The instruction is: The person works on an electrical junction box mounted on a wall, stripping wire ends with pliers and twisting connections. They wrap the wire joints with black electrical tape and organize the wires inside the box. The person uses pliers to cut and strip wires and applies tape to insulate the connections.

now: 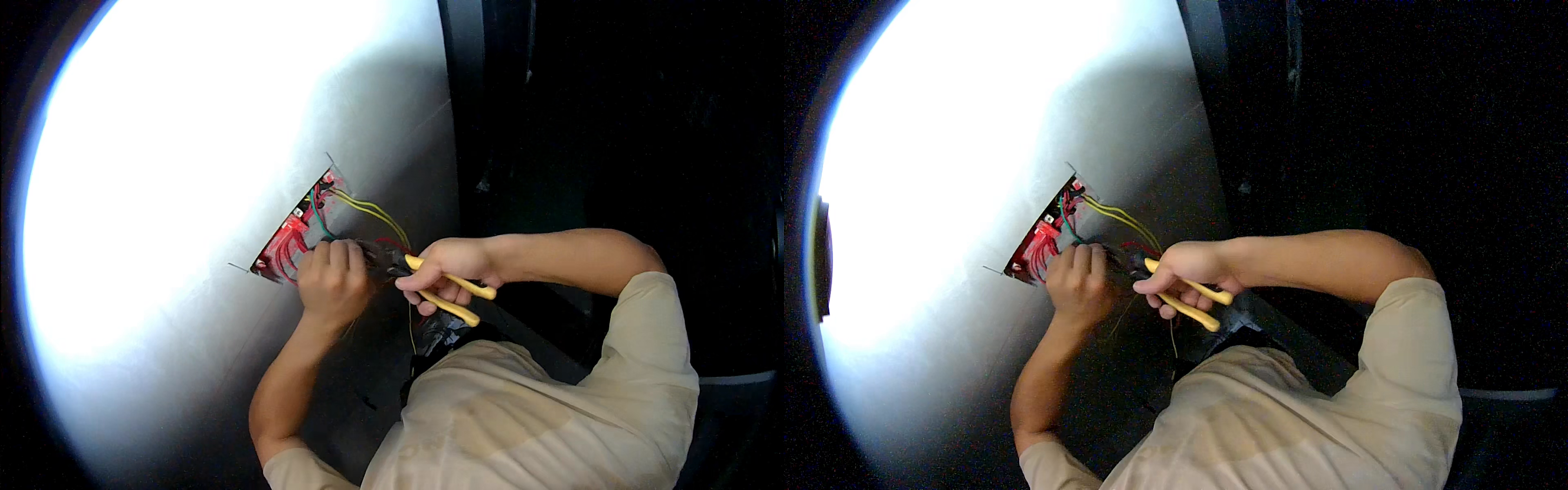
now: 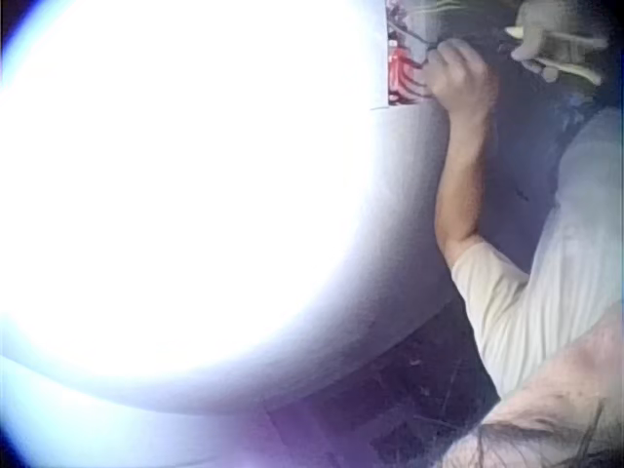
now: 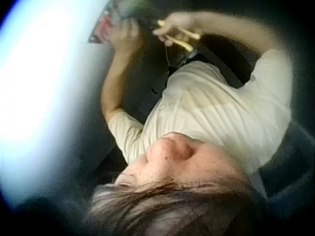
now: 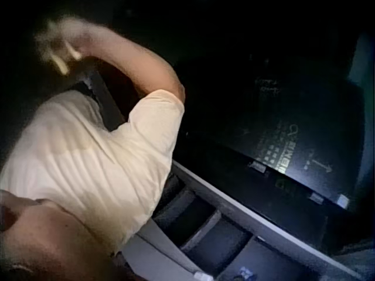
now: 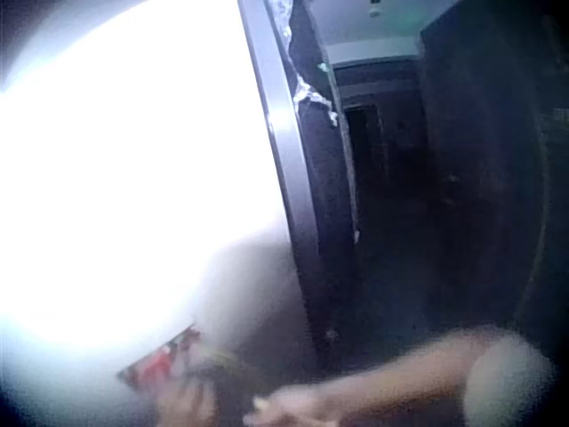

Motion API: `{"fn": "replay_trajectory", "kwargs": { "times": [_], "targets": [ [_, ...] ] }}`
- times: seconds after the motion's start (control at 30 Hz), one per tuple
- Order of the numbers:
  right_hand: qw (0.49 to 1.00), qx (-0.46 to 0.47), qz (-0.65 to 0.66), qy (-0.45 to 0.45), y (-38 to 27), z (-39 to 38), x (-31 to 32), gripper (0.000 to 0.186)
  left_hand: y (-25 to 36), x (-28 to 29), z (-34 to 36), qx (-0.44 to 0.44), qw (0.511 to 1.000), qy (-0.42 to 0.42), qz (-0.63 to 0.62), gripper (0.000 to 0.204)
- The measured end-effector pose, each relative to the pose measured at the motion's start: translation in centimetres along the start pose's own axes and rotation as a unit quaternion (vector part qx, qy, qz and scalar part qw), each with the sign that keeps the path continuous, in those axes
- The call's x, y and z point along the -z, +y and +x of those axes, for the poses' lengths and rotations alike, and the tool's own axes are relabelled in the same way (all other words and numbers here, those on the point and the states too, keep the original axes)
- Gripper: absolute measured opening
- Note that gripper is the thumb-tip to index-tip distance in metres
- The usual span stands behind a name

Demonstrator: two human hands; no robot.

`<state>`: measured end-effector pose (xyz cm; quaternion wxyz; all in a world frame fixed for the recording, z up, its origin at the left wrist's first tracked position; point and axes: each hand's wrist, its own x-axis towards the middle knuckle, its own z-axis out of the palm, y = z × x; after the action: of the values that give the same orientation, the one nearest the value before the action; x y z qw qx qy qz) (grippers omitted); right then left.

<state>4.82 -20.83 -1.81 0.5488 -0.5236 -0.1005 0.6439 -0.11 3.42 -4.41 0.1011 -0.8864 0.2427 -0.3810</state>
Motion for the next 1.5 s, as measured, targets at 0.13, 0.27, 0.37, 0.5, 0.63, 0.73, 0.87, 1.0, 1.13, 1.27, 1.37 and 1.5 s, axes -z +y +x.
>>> {"fn": "replay_trajectory", "kwargs": {
  "times": [0.13,0.27,0.37,0.5,0.63,0.73,0.87,1.0,1.13,1.27,1.37,1.5],
  "targets": [
    [0.991,0.037,-0.112,0.063,0.5,0.0,0.3,0.028,1.0,0.9,1.1,0.037,0.999,-0.007,-0.013,0.025],
    [0.751,0.336,-0.462,0.331,3.9,3.0,1.2,0.053,0.4,4.2,2.8,0.205,0.943,0.014,-0.26,0.011],
    [0.594,0.408,-0.526,0.451,3.0,3.7,0.9,0.064,-1.3,6.4,3.0,0.279,0.869,-0.018,-0.409,0.009],
    [0.498,0.459,-0.545,0.494,1.1,5.4,2.3,0.076,-2.8,8.0,3.1,0.292,0.802,-0.07,-0.516,0.01],
    [0.461,0.512,-0.541,0.483,-0.3,6.3,3.1,0.08,-3.7,8.1,2.5,0.281,0.78,-0.107,-0.549,0.009],
    [0.424,0.544,-0.541,0.481,-0.9,6.9,3.4,0.082,-3.6,8.8,3.0,0.333,0.73,-0.151,-0.577,0.008],
    [0.403,0.585,-0.532,0.461,-1.1,6.9,3.8,0.081,-3.9,8.4,3.0,0.285,0.763,-0.154,-0.56,0.01],
    [0.396,0.597,-0.535,0.448,-1.4,6.9,3.8,0.077,-3.6,8.7,3.1,0.288,0.763,-0.159,-0.557,0.01],
    [0.385,0.596,-0.545,0.447,-1.6,7.1,4.2,0.073,-3.1,8.5,3.1,0.304,0.757,-0.133,-0.563,0.009],
    [0.379,0.59,-0.549,0.455,-1.9,7.1,4.5,0.061,-3.0,8.6,3.2,0.307,0.76,-0.13,-0.558,0.01],
    [0.389,0.577,-0.556,0.454,-1.7,6.9,4.4,0.046,-2.9,8.4,3.2,0.314,0.763,-0.127,-0.551,0.01],
    [0.52,0.512,-0.549,0.408,0.1,6.2,3.3,0.033,-2.0,7.1,2.8,0.274,0.862,-0.044,-0.424,0.015]
  ]
}}
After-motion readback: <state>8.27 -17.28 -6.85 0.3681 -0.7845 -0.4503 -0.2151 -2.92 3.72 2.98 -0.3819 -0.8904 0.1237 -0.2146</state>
